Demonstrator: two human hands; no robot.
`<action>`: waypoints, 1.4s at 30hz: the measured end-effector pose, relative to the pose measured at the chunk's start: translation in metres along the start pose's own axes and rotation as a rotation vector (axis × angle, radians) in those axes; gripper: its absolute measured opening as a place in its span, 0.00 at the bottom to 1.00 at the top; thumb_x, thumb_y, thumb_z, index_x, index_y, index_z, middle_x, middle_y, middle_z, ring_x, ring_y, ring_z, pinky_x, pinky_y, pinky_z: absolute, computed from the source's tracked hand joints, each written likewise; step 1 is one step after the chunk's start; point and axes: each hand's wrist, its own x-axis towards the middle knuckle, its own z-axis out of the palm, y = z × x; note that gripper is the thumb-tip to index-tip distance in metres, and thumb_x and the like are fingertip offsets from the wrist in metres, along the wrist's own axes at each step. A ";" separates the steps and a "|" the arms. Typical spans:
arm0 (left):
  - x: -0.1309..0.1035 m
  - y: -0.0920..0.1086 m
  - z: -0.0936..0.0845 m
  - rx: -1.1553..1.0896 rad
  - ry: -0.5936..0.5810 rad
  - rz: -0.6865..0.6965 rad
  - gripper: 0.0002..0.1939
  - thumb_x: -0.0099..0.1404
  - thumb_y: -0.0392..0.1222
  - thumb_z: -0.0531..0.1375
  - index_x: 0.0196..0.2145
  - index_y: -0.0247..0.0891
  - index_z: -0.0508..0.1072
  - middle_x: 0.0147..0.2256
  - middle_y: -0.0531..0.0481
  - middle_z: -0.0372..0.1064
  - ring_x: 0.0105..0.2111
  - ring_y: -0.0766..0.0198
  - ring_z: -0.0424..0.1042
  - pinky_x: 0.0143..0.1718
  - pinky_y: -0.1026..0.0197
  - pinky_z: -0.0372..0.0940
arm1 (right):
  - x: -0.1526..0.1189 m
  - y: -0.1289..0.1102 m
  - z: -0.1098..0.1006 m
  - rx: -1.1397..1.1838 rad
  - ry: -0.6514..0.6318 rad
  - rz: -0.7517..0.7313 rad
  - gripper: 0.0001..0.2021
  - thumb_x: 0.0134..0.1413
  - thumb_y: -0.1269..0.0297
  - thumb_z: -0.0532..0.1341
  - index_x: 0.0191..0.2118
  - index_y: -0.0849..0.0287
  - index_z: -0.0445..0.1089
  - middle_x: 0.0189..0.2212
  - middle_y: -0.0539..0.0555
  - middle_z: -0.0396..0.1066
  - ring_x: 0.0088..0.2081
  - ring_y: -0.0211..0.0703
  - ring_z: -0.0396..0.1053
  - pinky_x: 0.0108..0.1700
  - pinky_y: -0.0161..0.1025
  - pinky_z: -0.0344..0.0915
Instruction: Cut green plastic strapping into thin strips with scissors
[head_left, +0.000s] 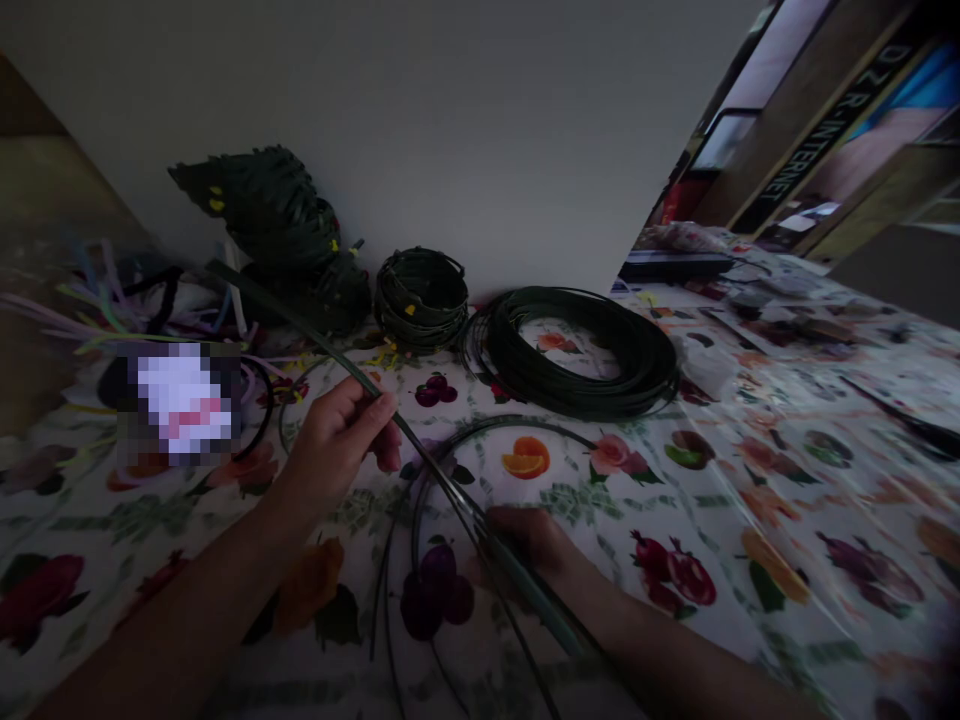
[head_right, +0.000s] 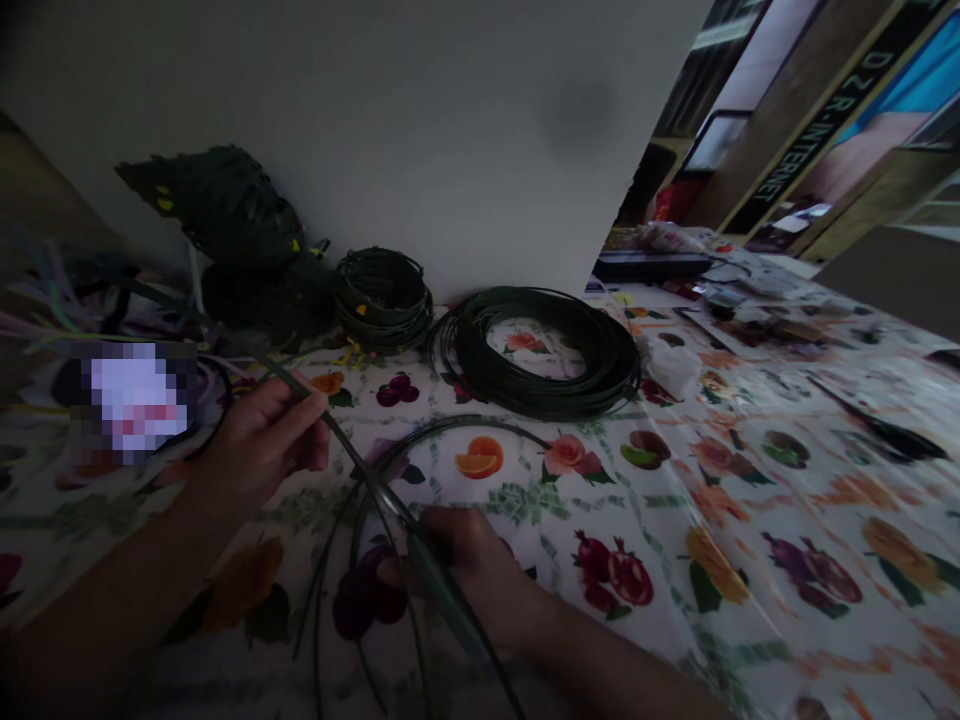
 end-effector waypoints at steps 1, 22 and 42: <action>0.000 -0.001 0.000 0.002 0.001 -0.003 0.13 0.61 0.48 0.64 0.30 0.39 0.66 0.18 0.57 0.69 0.15 0.68 0.68 0.16 0.67 0.60 | 0.000 0.000 0.001 0.006 0.004 -0.002 0.14 0.53 0.62 0.66 0.25 0.60 0.61 0.19 0.44 0.59 0.23 0.31 0.53 0.22 0.28 0.50; -0.001 0.010 -0.008 0.006 0.062 0.013 0.12 0.62 0.48 0.64 0.30 0.40 0.66 0.19 0.58 0.69 0.15 0.70 0.68 0.18 0.68 0.62 | 0.003 0.005 0.004 0.118 0.010 0.001 0.15 0.52 0.61 0.67 0.23 0.60 0.62 0.16 0.44 0.59 0.20 0.31 0.56 0.22 0.28 0.53; 0.000 0.005 -0.007 0.016 0.023 0.016 0.13 0.62 0.47 0.63 0.29 0.38 0.66 0.19 0.56 0.68 0.15 0.69 0.67 0.15 0.69 0.57 | 0.001 0.002 0.006 0.095 0.029 -0.054 0.16 0.55 0.58 0.66 0.24 0.61 0.62 0.18 0.45 0.58 0.21 0.31 0.55 0.22 0.29 0.51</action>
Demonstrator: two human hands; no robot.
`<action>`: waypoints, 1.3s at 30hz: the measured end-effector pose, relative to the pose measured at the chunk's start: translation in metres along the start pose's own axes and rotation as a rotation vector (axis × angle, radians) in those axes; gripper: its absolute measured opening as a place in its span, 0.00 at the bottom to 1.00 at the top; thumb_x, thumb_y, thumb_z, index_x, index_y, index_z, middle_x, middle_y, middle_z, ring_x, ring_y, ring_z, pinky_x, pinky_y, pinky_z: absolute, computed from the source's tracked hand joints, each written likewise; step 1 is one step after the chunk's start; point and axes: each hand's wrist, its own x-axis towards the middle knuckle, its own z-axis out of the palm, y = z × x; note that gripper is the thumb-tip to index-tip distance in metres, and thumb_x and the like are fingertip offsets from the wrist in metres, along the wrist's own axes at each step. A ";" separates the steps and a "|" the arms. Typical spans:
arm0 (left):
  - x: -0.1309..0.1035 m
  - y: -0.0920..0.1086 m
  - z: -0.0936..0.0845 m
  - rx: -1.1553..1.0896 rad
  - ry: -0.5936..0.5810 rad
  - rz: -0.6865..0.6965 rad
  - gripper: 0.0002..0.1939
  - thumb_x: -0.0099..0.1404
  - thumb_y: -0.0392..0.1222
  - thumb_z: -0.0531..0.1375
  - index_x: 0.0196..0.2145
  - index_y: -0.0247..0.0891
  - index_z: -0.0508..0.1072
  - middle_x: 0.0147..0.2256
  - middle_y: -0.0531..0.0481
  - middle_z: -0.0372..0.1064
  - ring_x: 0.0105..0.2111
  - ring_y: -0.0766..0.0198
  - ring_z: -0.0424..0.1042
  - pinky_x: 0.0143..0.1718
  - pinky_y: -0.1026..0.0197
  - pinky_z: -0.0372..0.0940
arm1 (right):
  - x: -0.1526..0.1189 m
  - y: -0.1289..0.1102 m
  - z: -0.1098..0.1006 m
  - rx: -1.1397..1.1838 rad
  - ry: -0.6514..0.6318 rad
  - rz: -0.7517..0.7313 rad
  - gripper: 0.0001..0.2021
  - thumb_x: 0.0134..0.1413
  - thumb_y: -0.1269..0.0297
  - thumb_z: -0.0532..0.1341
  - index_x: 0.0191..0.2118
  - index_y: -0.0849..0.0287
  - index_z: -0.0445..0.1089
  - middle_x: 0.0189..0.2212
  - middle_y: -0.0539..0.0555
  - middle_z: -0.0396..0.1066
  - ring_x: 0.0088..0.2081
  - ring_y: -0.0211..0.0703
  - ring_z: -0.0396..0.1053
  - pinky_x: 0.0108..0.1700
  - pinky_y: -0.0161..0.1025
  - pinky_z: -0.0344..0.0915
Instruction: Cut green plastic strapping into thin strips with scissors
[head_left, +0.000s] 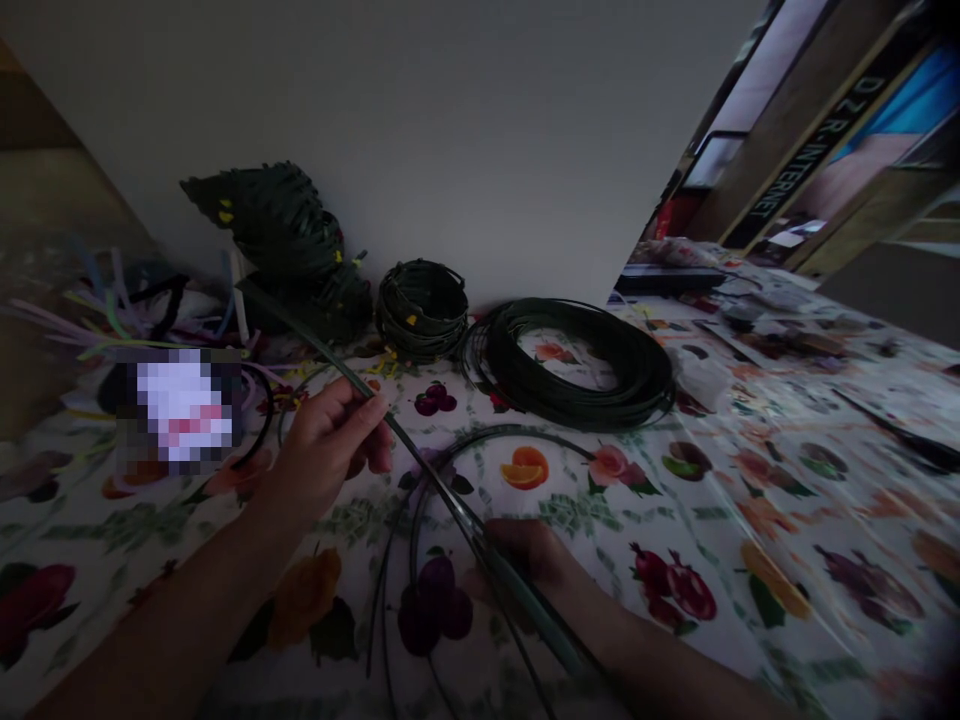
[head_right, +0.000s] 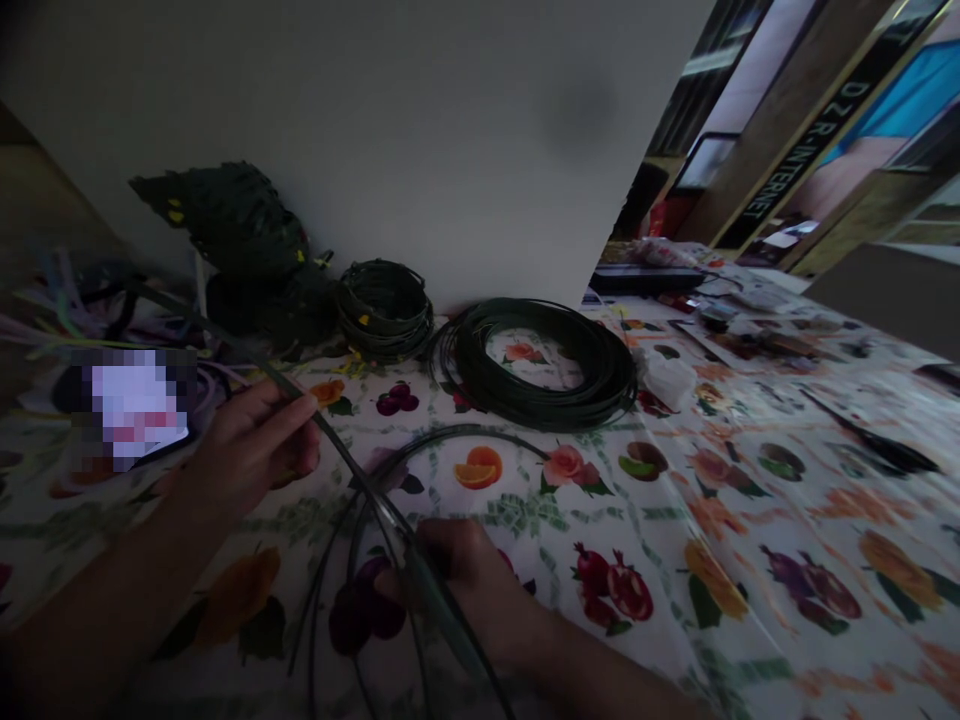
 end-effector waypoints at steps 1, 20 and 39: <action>0.000 0.000 0.000 0.002 0.000 0.001 0.13 0.62 0.47 0.63 0.29 0.38 0.66 0.19 0.56 0.68 0.15 0.69 0.67 0.15 0.69 0.56 | 0.000 0.001 0.000 -0.006 0.001 0.006 0.17 0.55 0.57 0.65 0.24 0.61 0.63 0.18 0.45 0.58 0.21 0.31 0.55 0.22 0.29 0.51; -0.001 0.003 0.002 -0.010 0.017 -0.018 0.13 0.60 0.48 0.65 0.29 0.39 0.66 0.19 0.56 0.68 0.15 0.69 0.67 0.15 0.69 0.57 | 0.002 0.001 0.000 0.019 -0.060 0.060 0.12 0.55 0.60 0.64 0.27 0.61 0.65 0.21 0.48 0.67 0.21 0.31 0.58 0.22 0.29 0.52; -0.004 0.003 0.009 -0.066 -0.021 -0.020 0.12 0.60 0.46 0.65 0.29 0.38 0.67 0.19 0.57 0.68 0.15 0.69 0.68 0.16 0.67 0.62 | 0.002 0.006 0.003 0.018 -0.042 0.005 0.14 0.57 0.58 0.63 0.26 0.62 0.65 0.19 0.46 0.63 0.21 0.31 0.52 0.22 0.30 0.49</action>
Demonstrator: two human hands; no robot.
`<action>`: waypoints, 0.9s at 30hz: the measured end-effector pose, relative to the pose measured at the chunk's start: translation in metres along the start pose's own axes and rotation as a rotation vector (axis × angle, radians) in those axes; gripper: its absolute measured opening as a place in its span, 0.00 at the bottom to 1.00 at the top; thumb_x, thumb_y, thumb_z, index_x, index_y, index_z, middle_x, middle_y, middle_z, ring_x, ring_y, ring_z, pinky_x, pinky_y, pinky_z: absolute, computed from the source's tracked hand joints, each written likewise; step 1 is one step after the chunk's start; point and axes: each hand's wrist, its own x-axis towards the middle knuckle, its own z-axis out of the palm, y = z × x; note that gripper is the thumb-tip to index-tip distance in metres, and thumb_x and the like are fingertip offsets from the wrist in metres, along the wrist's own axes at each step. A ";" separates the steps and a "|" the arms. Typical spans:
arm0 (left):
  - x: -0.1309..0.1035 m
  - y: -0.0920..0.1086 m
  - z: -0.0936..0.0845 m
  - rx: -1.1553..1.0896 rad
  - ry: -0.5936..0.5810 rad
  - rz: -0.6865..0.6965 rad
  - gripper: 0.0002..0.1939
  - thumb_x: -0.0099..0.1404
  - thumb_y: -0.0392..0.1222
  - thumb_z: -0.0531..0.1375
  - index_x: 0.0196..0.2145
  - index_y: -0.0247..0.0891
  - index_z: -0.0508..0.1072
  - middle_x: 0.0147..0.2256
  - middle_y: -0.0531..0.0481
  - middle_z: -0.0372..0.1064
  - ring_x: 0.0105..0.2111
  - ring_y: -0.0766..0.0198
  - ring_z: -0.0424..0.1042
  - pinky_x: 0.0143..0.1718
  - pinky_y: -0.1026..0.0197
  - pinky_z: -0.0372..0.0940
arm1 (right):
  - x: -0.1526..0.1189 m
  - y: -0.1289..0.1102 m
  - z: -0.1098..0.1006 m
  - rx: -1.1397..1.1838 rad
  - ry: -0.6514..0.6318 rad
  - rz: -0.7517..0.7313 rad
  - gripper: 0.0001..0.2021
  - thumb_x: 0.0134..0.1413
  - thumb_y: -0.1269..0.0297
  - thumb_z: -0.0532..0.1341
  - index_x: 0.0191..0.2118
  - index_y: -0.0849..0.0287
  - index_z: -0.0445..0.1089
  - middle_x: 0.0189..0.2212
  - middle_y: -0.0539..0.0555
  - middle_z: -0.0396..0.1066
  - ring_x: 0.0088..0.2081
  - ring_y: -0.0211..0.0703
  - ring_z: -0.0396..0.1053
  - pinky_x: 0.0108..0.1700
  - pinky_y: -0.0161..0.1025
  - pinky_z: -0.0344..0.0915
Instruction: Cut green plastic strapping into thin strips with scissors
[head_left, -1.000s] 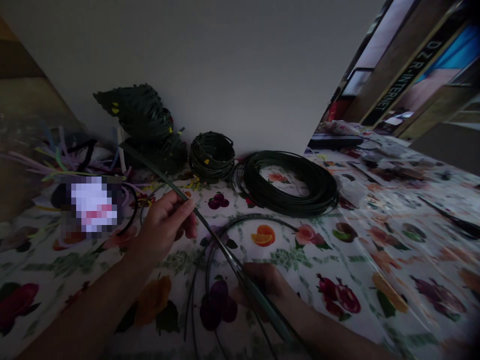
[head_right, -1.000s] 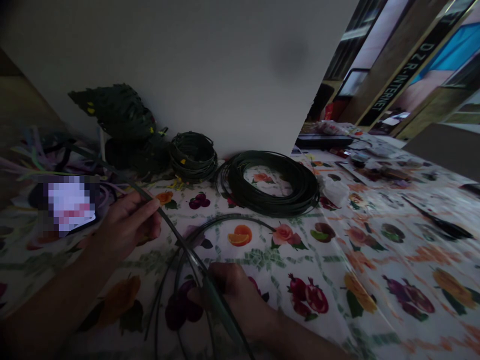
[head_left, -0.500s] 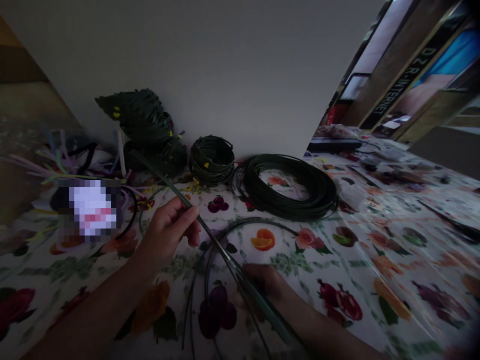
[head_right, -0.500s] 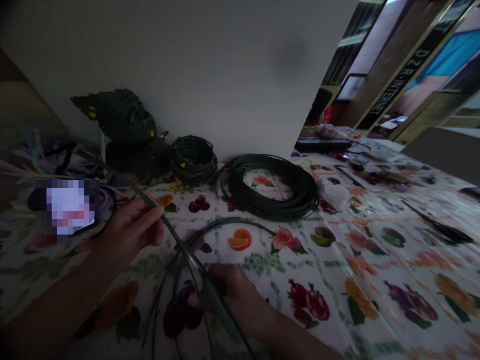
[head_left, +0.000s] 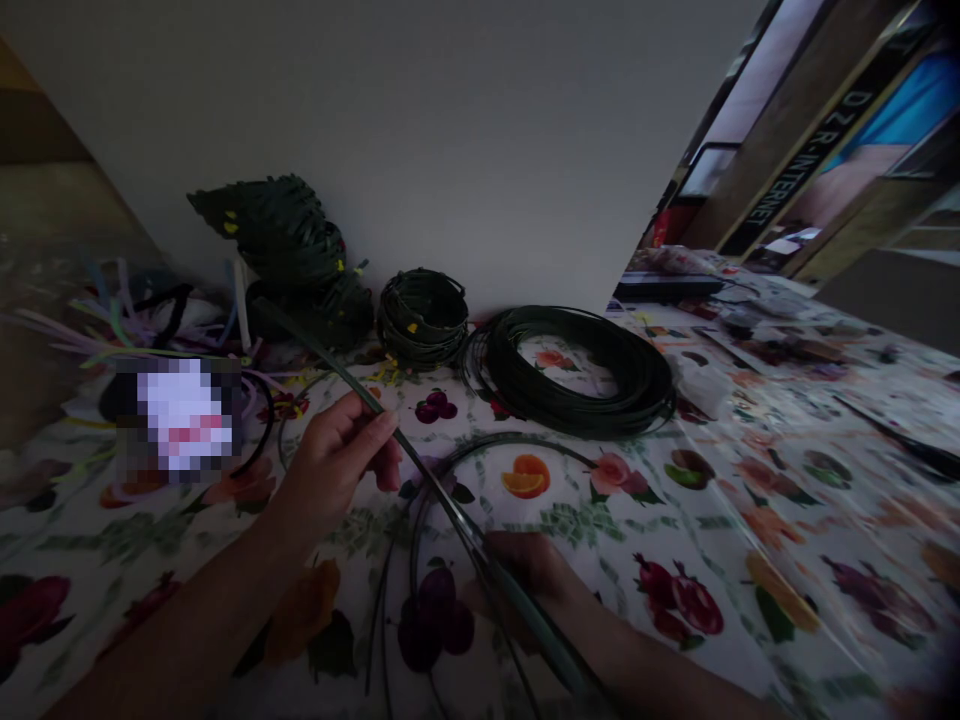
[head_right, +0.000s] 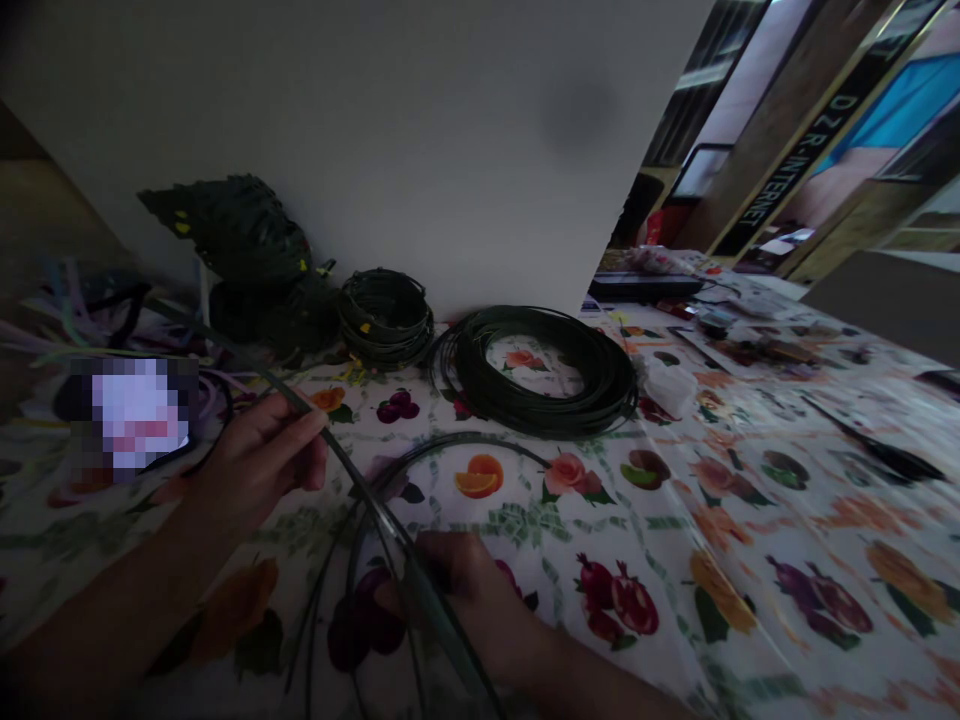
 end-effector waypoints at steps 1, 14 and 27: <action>0.000 0.000 0.000 -0.002 -0.002 0.002 0.12 0.61 0.46 0.65 0.28 0.39 0.67 0.19 0.57 0.68 0.15 0.69 0.68 0.16 0.67 0.62 | 0.000 -0.002 0.000 0.000 -0.003 0.005 0.14 0.58 0.58 0.62 0.26 0.62 0.66 0.19 0.46 0.64 0.21 0.31 0.53 0.22 0.30 0.49; 0.005 0.009 -0.017 0.092 0.155 0.116 0.11 0.62 0.45 0.63 0.28 0.39 0.67 0.19 0.57 0.69 0.14 0.69 0.67 0.16 0.68 0.60 | 0.002 -0.014 -0.001 -0.016 0.014 0.069 0.15 0.52 0.60 0.66 0.24 0.60 0.61 0.18 0.45 0.61 0.21 0.31 0.56 0.22 0.29 0.51; 0.005 0.002 -0.014 0.034 0.107 0.048 0.13 0.61 0.48 0.65 0.29 0.39 0.66 0.19 0.57 0.69 0.15 0.70 0.67 0.17 0.69 0.62 | 0.001 -0.003 -0.002 -0.046 0.046 0.014 0.14 0.53 0.62 0.64 0.24 0.59 0.59 0.19 0.43 0.56 0.22 0.31 0.51 0.22 0.30 0.48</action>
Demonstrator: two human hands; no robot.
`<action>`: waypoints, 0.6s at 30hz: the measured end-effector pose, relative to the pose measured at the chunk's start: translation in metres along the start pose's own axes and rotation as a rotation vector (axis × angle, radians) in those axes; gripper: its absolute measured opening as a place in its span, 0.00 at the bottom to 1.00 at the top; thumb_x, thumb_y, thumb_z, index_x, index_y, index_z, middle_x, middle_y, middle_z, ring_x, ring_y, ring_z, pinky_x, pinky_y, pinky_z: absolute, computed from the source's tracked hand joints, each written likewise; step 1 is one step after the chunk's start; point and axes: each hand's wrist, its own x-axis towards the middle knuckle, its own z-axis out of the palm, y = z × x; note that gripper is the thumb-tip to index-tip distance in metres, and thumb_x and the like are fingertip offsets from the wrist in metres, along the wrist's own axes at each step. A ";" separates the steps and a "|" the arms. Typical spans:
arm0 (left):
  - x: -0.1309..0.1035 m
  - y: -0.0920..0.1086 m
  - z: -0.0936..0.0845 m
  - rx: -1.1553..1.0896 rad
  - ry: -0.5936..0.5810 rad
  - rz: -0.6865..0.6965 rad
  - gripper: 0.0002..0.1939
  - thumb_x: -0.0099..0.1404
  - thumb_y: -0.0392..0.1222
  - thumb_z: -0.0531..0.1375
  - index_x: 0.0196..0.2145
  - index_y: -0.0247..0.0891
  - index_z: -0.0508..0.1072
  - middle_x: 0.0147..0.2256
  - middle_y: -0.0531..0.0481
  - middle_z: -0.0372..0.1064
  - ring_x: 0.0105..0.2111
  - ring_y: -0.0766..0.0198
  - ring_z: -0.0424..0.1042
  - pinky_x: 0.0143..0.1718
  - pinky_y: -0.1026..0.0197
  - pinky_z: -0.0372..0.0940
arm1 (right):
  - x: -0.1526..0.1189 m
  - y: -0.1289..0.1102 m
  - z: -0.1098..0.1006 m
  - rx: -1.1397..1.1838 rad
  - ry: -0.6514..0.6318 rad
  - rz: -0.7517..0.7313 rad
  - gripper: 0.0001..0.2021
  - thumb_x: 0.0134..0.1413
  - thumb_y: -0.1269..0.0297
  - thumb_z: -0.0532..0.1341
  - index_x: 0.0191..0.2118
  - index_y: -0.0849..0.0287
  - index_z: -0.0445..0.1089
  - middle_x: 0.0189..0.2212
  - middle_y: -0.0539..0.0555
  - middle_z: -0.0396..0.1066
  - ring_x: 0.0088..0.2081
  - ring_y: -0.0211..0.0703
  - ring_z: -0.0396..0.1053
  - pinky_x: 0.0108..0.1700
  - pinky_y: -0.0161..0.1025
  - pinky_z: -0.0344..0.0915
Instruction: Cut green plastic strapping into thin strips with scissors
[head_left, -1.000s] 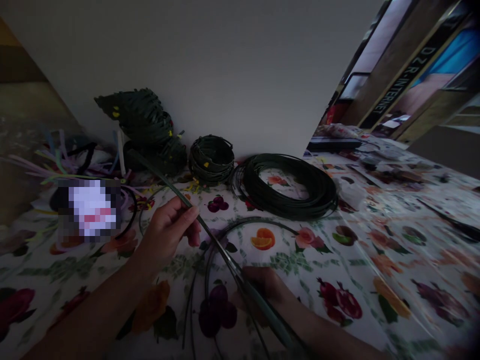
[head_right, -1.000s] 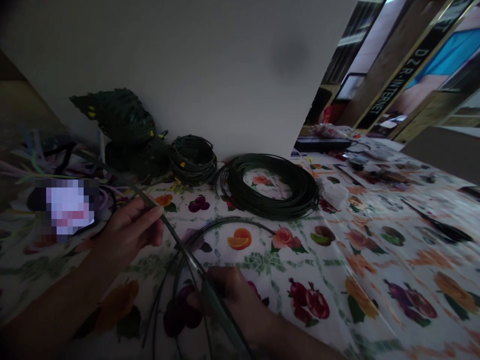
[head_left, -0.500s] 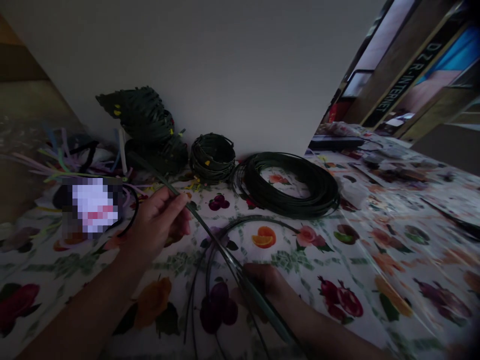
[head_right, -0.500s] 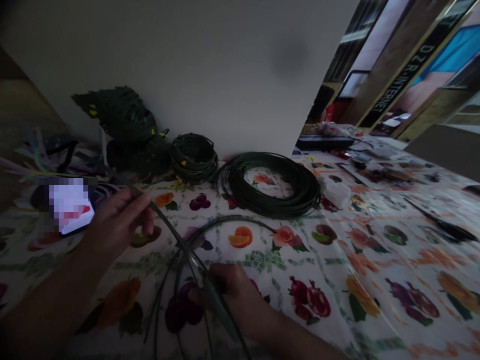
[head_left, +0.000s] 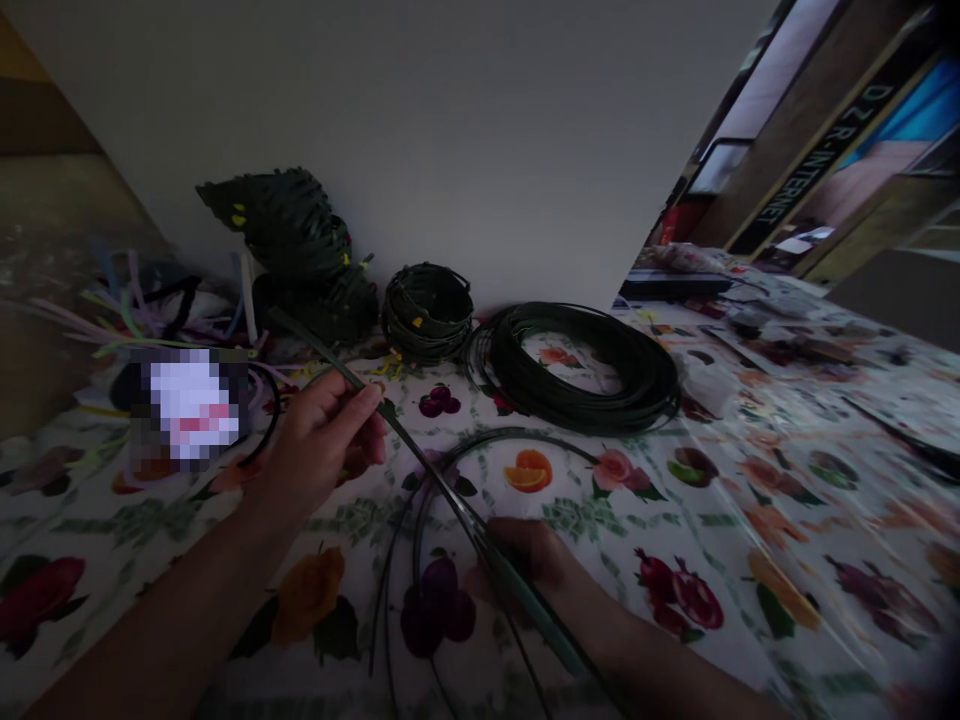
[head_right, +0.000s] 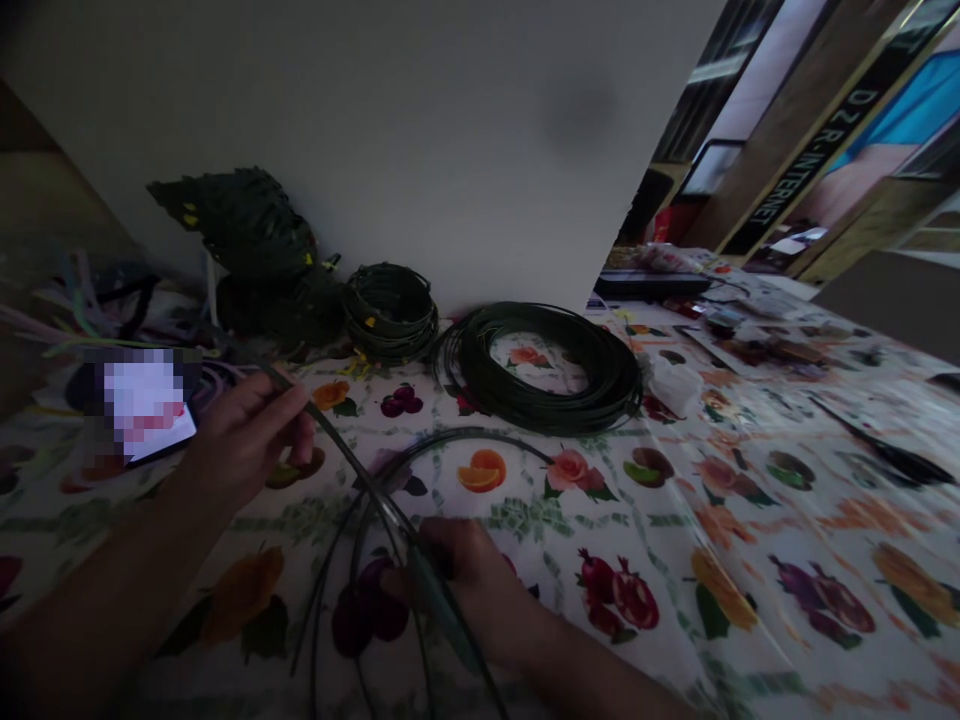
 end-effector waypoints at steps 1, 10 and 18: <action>0.000 0.000 0.000 -0.001 0.001 0.000 0.13 0.61 0.48 0.65 0.29 0.39 0.66 0.19 0.57 0.69 0.14 0.71 0.67 0.17 0.69 0.62 | 0.000 0.000 0.000 0.004 0.001 -0.005 0.15 0.53 0.63 0.64 0.23 0.59 0.59 0.18 0.43 0.56 0.22 0.31 0.51 0.22 0.30 0.48; -0.001 0.000 0.001 0.012 -0.001 0.016 0.13 0.61 0.47 0.65 0.29 0.39 0.66 0.18 0.58 0.68 0.14 0.71 0.67 0.18 0.69 0.62 | -0.003 -0.007 0.000 0.026 -0.017 -0.013 0.13 0.54 0.63 0.64 0.23 0.60 0.62 0.18 0.44 0.55 0.22 0.32 0.54 0.23 0.30 0.51; -0.001 0.002 0.002 -0.006 -0.003 0.006 0.13 0.60 0.48 0.65 0.29 0.39 0.66 0.18 0.58 0.68 0.13 0.70 0.66 0.16 0.70 0.60 | -0.003 -0.006 0.003 0.044 -0.020 0.046 0.15 0.53 0.59 0.66 0.25 0.60 0.62 0.21 0.47 0.63 0.23 0.33 0.57 0.24 0.31 0.52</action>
